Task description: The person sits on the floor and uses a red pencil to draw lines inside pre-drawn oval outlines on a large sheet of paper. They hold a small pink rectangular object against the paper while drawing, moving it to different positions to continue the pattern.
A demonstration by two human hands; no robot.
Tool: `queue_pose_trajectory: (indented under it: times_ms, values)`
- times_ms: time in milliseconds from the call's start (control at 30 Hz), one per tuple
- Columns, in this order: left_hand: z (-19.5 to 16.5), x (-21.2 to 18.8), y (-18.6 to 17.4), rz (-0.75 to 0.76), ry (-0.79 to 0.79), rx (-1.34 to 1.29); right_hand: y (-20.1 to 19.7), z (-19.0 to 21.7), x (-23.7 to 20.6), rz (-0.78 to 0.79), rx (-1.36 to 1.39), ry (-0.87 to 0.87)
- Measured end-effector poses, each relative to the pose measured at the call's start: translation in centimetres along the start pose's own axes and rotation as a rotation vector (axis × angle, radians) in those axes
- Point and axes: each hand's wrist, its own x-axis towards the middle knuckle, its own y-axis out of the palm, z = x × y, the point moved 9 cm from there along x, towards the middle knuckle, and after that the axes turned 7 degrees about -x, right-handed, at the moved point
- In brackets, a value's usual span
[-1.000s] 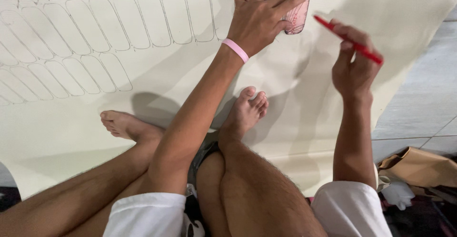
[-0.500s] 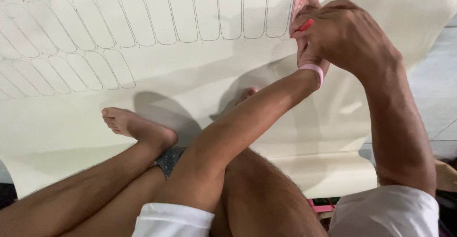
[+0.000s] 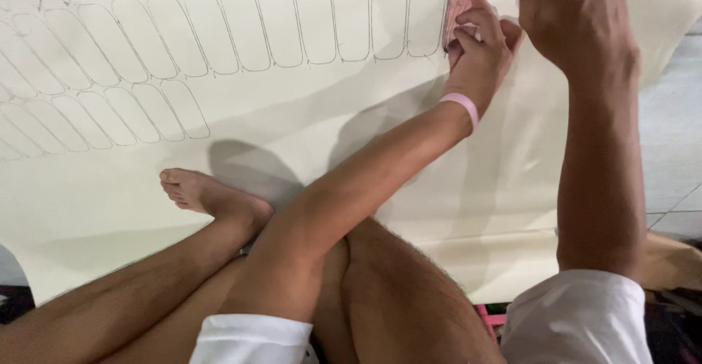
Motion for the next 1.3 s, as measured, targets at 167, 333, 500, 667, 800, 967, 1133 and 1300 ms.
queue_pose_trajectory:
  times_ms: [167,333,500,667,800,967,1133,1300]
  values:
    - [2.8,-0.7,-0.7,-0.272,-0.186,-0.386,0.5,-1.2,-3.0,-0.060,0.075,0.057]
    - [7.8,-3.1,0.8,-0.409,-0.124,-0.700,1.4,2.4,-6.7,-0.125,0.099,0.168]
    - [11.6,-3.9,1.2,-0.450,-0.073,-0.788,3.0,4.3,-10.0,-0.090,0.273,0.313]
    - [12.1,-3.6,1.0,-0.429,-0.052,-0.852,3.6,5.5,-9.2,-0.107,0.233,0.184]
    - [12.2,-3.5,1.2,-0.457,-0.038,-0.865,3.8,4.2,-9.5,-0.068,0.268,0.298]
    - [12.5,-3.9,1.9,-0.473,-0.012,-0.892,2.6,2.7,-10.3,-0.131,0.112,0.292]
    - [12.1,-3.6,1.9,-0.488,0.054,-1.066,2.2,2.1,-12.2,-0.189,0.267,0.352]
    - [9.8,-1.7,1.7,-0.413,0.038,-1.073,2.0,1.8,-14.1,-0.231,0.263,0.436]
